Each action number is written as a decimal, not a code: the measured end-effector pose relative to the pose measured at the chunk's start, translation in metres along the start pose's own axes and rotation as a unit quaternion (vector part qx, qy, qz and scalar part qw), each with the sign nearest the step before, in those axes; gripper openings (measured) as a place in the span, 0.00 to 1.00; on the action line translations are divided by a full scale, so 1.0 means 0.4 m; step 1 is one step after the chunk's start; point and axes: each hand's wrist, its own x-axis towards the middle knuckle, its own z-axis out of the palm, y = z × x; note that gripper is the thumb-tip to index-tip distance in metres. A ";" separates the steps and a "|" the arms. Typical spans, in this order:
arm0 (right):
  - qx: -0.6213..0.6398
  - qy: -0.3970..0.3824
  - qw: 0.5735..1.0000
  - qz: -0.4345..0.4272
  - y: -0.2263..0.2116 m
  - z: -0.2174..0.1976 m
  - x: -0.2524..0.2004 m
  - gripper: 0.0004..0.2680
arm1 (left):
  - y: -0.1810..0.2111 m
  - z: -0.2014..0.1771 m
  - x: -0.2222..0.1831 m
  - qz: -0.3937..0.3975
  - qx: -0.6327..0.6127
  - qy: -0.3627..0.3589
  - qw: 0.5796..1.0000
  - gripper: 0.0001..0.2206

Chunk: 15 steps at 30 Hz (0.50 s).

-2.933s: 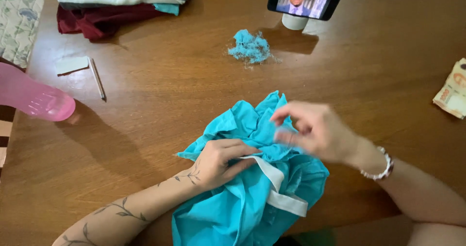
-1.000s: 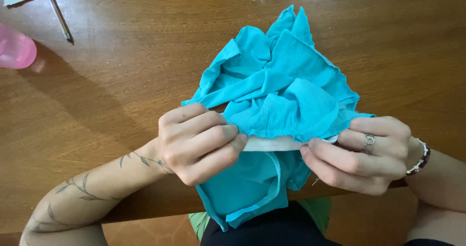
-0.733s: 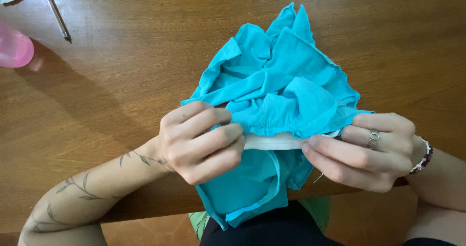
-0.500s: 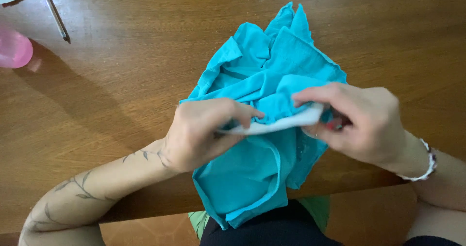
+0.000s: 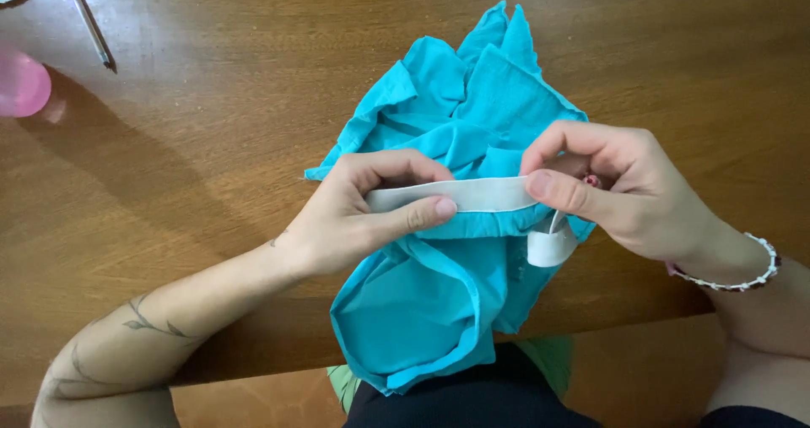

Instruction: Hand-sewing an elastic band onto the seam of a blue garment.

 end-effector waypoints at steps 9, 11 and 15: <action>-0.425 0.115 0.810 -0.386 0.034 0.041 -0.006 0.07 | -0.016 0.025 0.009 -0.064 -0.115 0.033 0.991 0.12; -0.411 0.101 0.814 -0.397 0.020 0.047 -0.002 0.07 | -0.019 0.025 0.007 -0.052 -0.128 0.035 0.990 0.12; -0.408 0.078 0.814 -0.405 0.013 0.048 0.002 0.08 | 0.002 0.037 0.000 -0.073 -0.153 0.052 0.984 0.13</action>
